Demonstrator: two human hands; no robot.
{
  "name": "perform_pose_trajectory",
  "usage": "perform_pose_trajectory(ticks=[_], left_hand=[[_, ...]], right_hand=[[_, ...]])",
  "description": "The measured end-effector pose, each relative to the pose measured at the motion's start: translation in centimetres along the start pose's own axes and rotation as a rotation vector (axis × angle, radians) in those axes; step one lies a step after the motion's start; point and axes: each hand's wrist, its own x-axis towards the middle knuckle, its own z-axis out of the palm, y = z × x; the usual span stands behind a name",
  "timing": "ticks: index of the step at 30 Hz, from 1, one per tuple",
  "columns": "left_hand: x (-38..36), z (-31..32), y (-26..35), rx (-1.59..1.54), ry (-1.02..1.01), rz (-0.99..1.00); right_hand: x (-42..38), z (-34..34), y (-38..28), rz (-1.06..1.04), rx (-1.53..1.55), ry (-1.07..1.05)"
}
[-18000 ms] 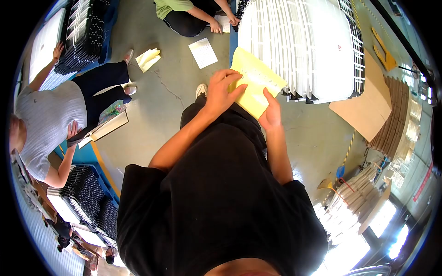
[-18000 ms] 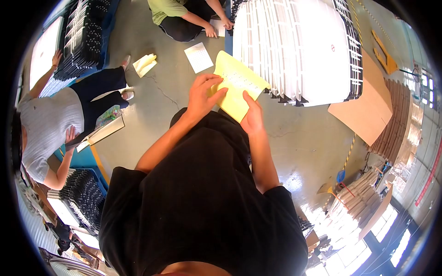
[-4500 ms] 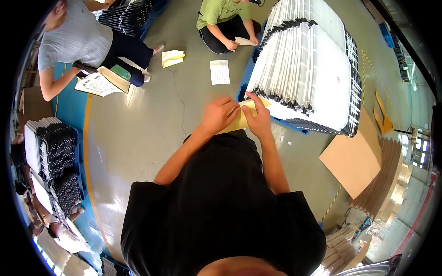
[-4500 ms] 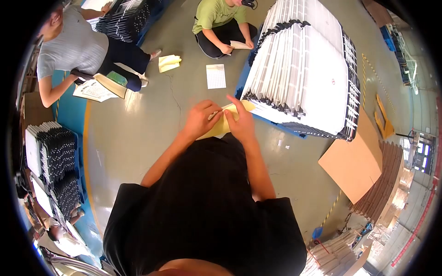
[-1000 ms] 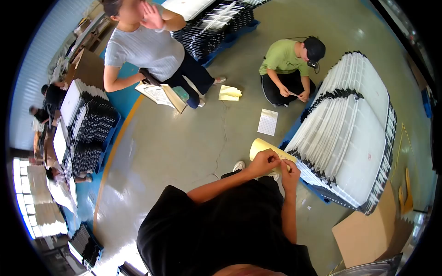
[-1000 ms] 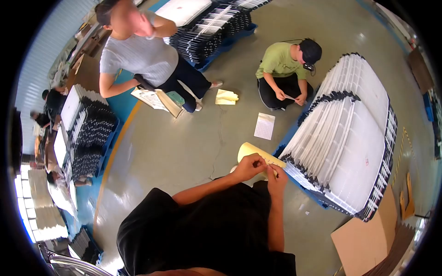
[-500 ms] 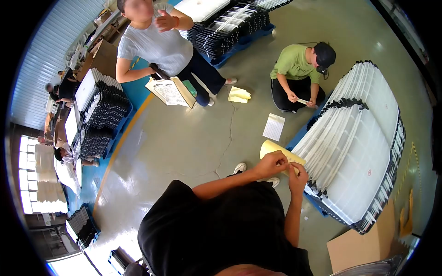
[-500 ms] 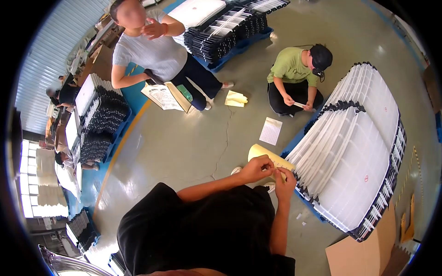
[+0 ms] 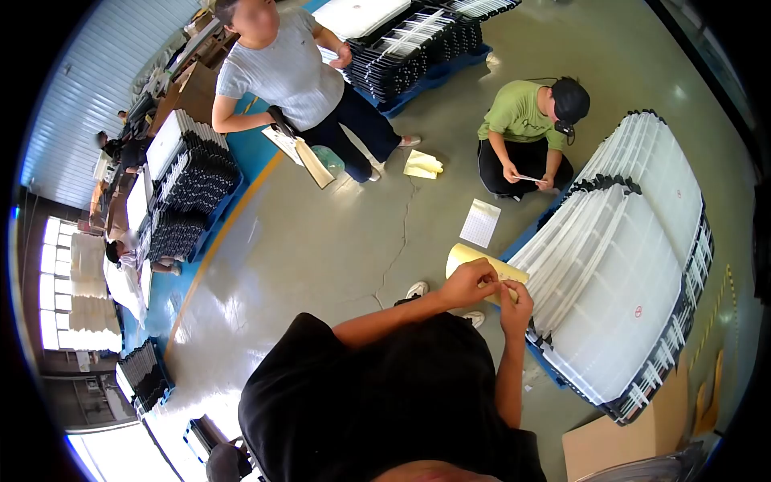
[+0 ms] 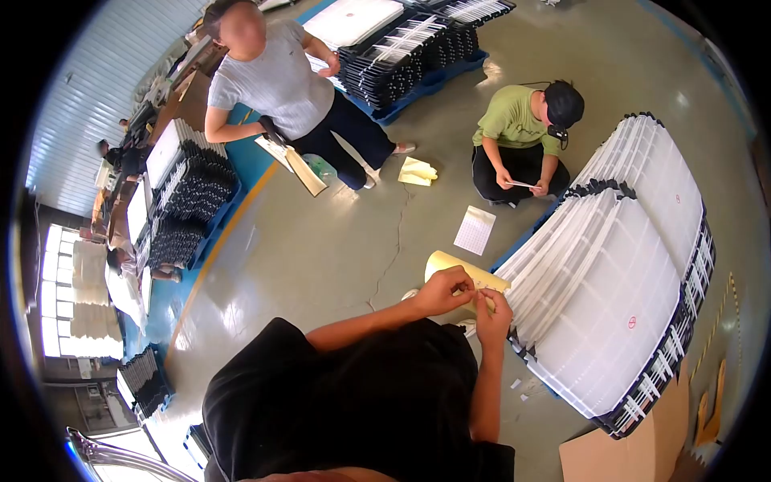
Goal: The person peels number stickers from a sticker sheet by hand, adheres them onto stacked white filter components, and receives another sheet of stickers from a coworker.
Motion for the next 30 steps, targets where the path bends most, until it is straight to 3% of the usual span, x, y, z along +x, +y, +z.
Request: perform_pose_trajectory(ticks=[13, 15, 17, 19, 21, 23, 25, 27, 29, 30], left_hand=[[0.7, 4.9, 1.9, 0.011, 0.087, -0.057], [0.6, 5.0, 1.0, -0.032, 0.156, -0.116], [0.7, 4.7, 0.9, -0.030, 0.178, -0.139], [0.9, 4.5, 0.2, -0.112, 0.224, -0.190], [1.3, 4.4, 0.0, -0.114, 0.232, -0.193], [2.1, 4.2, 0.1, -0.111, 0.242, -0.192], [2.9, 4.1, 0.8, -0.040, 0.217, -0.223], [3.7, 4.1, 0.7, -0.029, 0.219, -0.217], [4.0, 4.2, -0.9, -0.038, 0.202, -0.210], [3.9, 4.2, -3.6, 0.010, 0.209, -0.187]], right_hand=[[0.7, -9.7, 1.4, -0.044, -0.042, 0.027], [1.1, -12.8, 0.9, -0.036, 0.080, 0.186], [0.9, -17.1, -1.1, -0.103, -0.011, 0.290], [0.6, -20.5, -0.9, -0.278, 0.097, 0.524], [0.4, -23.5, -2.2, -0.332, 0.260, 0.630], [1.1, -24.7, -2.9, -0.262, 0.380, 0.693], [1.8, -25.4, -0.2, -0.188, 0.357, 0.673], [2.0, -25.1, 4.7, 0.052, 0.021, 0.667], [1.7, -25.1, 13.1, 0.045, -0.002, 0.633], [1.3, -25.0, 15.5, -0.002, -0.392, 0.633]])
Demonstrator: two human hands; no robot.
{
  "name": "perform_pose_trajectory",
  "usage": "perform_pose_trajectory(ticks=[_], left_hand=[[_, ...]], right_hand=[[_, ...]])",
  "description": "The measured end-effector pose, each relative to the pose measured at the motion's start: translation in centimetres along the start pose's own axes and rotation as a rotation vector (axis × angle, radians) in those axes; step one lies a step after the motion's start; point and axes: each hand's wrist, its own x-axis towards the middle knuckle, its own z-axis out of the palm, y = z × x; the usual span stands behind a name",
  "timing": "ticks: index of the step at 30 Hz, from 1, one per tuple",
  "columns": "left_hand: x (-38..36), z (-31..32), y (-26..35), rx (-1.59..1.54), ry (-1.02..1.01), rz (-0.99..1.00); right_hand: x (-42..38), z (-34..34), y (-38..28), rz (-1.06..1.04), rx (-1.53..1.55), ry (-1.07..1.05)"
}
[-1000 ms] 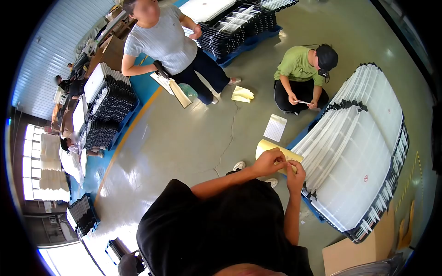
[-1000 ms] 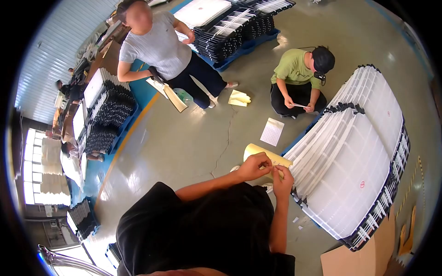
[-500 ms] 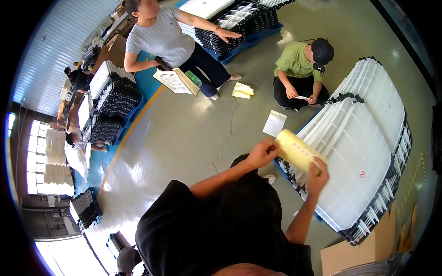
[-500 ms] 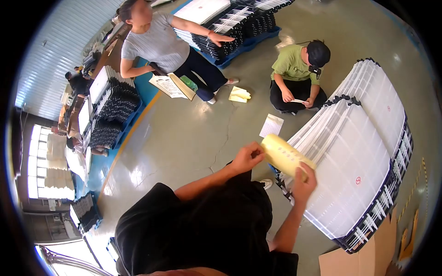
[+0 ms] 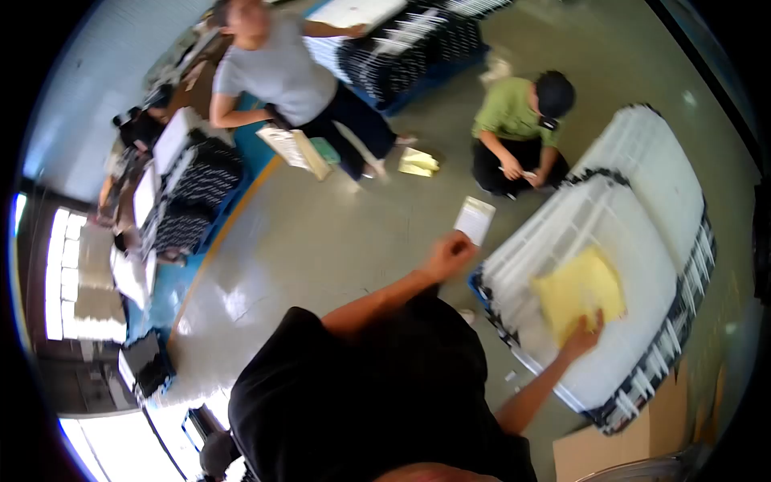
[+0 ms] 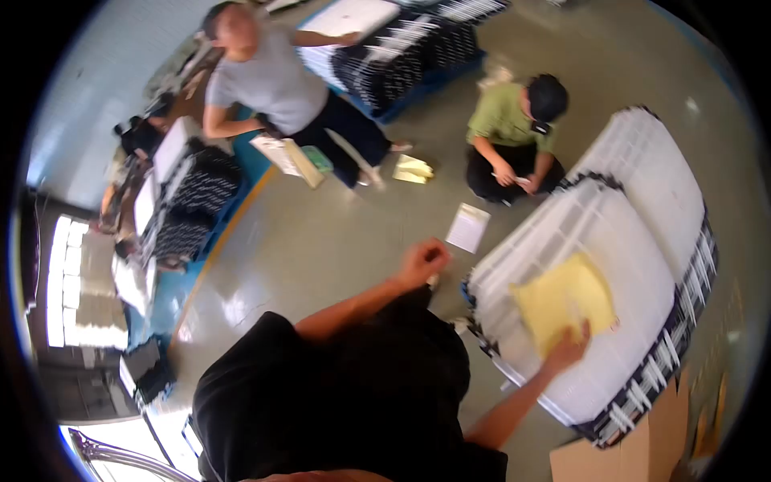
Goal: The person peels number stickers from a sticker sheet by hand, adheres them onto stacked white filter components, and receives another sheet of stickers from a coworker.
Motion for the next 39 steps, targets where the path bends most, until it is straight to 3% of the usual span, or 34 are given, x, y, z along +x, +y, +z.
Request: perform_pose_trajectory(ticks=[3, 7, 14, 18, 22, 28, 39], left_hand=[[0.2, 1.5, -2.4, -0.086, 0.024, -0.062], [0.4, 1.2, -1.7, -0.104, 0.002, -0.183], [6.1, 4.0, -4.2, 0.023, -0.066, -0.259], [14.4, 9.3, -8.0, -0.039, -0.136, -0.029], [22.7, 14.4, -9.4, 0.008, -0.194, -0.051], [33.7, 21.5, -11.1, 0.122, -0.297, 0.106], [43.2, 30.2, -13.9, 0.086, -0.401, 0.227]], right_hand=[[-1.3, 1.6, 2.5, -0.093, -0.030, 0.043], [-0.1, 1.0, -5.8, 0.128, 0.017, 0.047], [1.8, 2.2, -8.8, 0.244, 0.065, 0.122], [1.9, 3.9, -8.9, 0.304, 0.034, 0.156], [2.0, 5.1, -8.2, 0.335, 0.021, 0.171], [2.2, 6.6, -8.3, 0.354, -0.128, 0.173], [1.9, 7.1, -7.0, 0.296, -0.100, 0.154]])
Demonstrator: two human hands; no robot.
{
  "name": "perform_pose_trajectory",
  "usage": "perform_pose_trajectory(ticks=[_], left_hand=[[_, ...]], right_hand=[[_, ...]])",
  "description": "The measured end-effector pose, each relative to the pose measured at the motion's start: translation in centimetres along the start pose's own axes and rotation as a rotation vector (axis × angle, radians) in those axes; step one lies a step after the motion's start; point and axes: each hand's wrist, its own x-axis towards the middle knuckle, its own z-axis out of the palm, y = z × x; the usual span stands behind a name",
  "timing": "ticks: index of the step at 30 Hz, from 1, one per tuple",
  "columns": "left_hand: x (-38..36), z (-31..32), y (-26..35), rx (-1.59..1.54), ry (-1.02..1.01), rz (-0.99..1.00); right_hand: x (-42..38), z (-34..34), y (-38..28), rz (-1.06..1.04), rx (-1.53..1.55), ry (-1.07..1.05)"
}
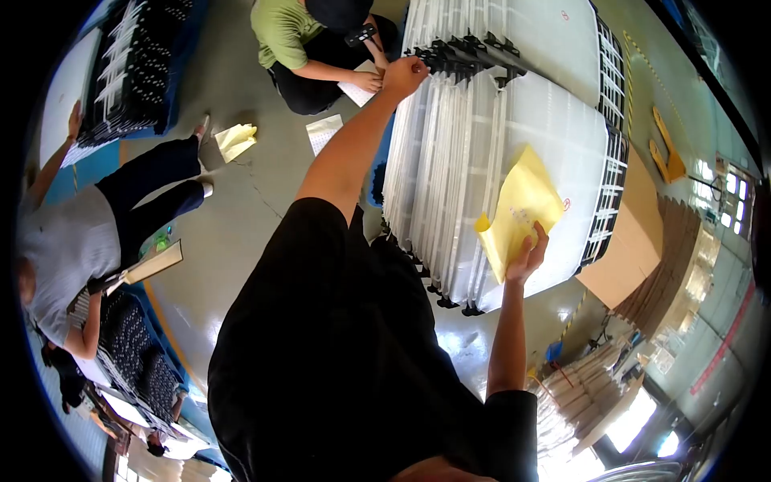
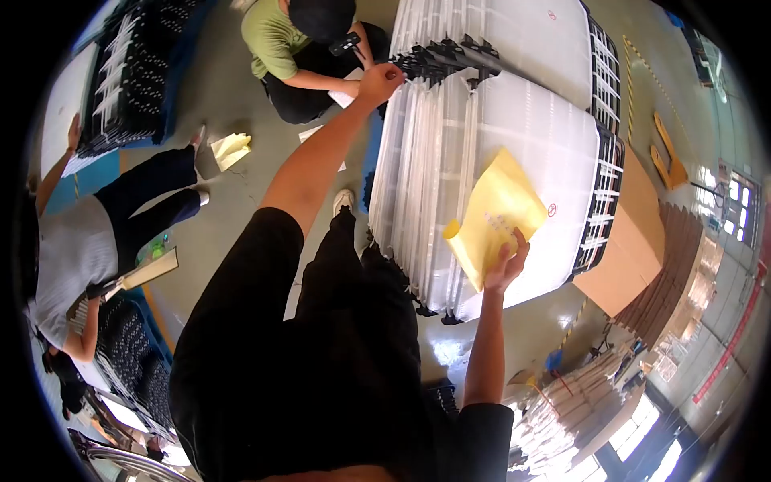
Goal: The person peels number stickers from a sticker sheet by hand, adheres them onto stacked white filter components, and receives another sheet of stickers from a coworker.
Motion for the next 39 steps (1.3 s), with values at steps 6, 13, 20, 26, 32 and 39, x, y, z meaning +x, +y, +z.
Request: perform_pose_trajectory(ticks=[6, 13, 20, 26, 32, 39], left_hand=[[3.3, 1.5, -0.6, 0.070, 0.013, -0.102], [8.0, 4.2, -5.6, 0.185, -0.049, 0.124], [9.4, 5.7, -6.3, 0.219, -0.014, 0.182], [9.7, 6.0, -6.0, 0.274, -0.018, -0.018], [9.9, 6.9, -7.2, 0.261, 0.080, 0.063], [9.8, 6.7, -6.9, 0.224, 0.087, 0.052]], right_hand=[[0.1, 0.0, 0.1, -0.007, -0.063, 0.004], [0.2, -0.1, 0.0, -0.024, -0.059, 0.000], [0.3, -0.1, -0.6, -0.014, -0.087, -0.020], [0.2, 0.0, -0.8, -0.010, -0.098, -0.031], [0.4, -0.1, -0.6, -0.007, -0.098, -0.032], [0.4, 0.0, 0.0, -0.005, -0.062, -0.014]])
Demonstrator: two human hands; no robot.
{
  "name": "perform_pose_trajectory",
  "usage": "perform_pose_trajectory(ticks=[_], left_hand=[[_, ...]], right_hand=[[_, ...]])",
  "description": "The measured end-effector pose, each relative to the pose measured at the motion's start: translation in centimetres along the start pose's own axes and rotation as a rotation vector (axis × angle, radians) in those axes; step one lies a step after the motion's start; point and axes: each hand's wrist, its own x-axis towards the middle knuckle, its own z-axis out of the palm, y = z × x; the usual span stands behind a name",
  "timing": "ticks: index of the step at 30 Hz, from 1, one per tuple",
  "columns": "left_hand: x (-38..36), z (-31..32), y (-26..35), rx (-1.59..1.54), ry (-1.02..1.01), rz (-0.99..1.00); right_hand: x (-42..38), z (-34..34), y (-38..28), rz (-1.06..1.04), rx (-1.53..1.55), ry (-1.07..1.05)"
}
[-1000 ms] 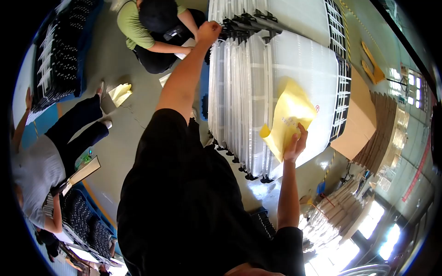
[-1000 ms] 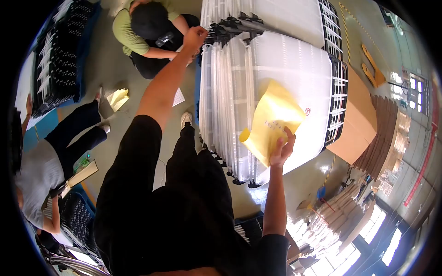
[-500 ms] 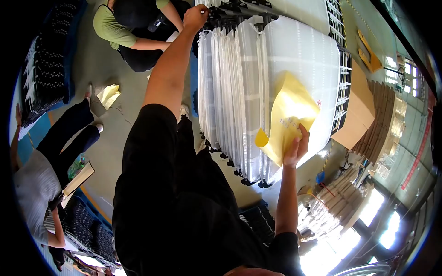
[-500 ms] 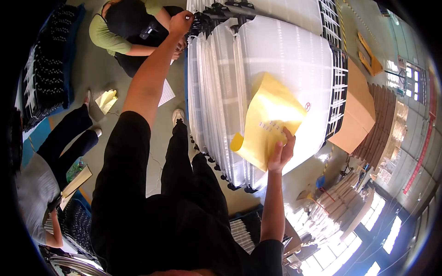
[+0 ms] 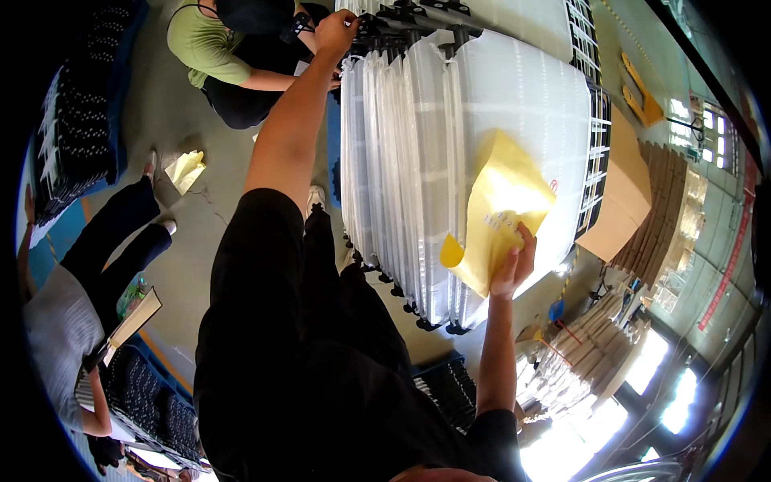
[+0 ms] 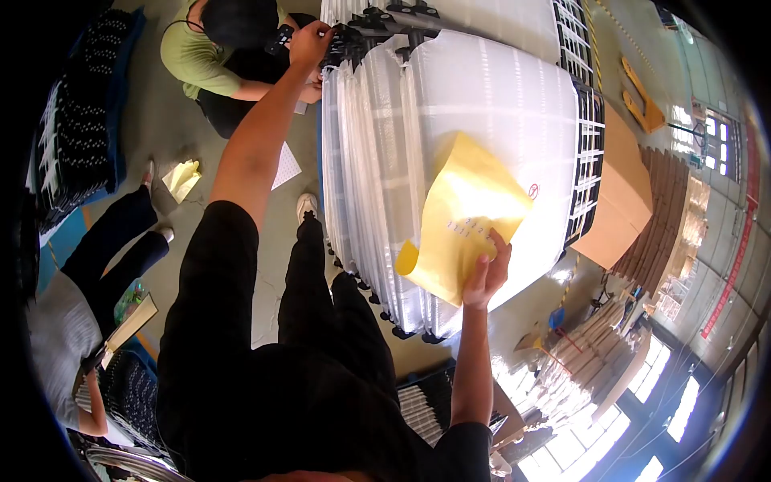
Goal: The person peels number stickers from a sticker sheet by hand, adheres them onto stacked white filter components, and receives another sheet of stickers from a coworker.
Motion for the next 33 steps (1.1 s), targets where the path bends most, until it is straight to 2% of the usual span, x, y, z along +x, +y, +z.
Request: perform_pose_trajectory(ticks=[2, 3, 5, 7, 12, 25, 28, 30, 31, 33], left_hand=[[-0.2, 0.4, -0.4, 0.041, 0.072, 0.117], [-0.1, -0.3, 0.3, 0.060, -0.055, 0.014], [-0.1, -0.2, -0.5, 0.042, -0.003, 0.145], [0.1, -0.7, -0.1, 0.072, -0.056, 0.111], [0.9, -1.6, 0.0, 0.157, -0.136, 0.187], [1.6, -1.1, -0.6, 0.272, -0.187, 0.263], [0.9, -1.6, -0.1, 0.223, -0.167, 0.151], [-0.8, -2.7, 0.4, 0.081, -0.024, 0.019], [-1.9, -3.6, 0.9, 0.086, -0.013, 0.028], [-5.6, -5.7, 2.1, -0.027, 0.045, -0.144]], right_hand=[[0.2, -0.1, -0.1, -0.010, 0.002, -0.005], [-0.1, -0.3, -0.2, -0.011, 0.002, -0.015], [-0.5, -0.4, 0.4, 0.056, 0.012, -0.002], [0.0, -0.1, -0.2, 0.006, -0.006, -0.004], [0.0, -0.1, -0.4, 0.010, 0.007, -0.005], [-0.1, -0.2, -0.1, 0.017, 0.026, -0.014], [-0.2, -0.3, 0.2, -0.005, 0.047, -0.015], [-0.1, -0.2, 0.1, -0.025, 0.067, -0.012], [-0.2, -0.2, 0.0, -0.035, 0.082, -0.007], [-0.6, -0.4, 0.9, -0.026, 0.126, 0.004]])
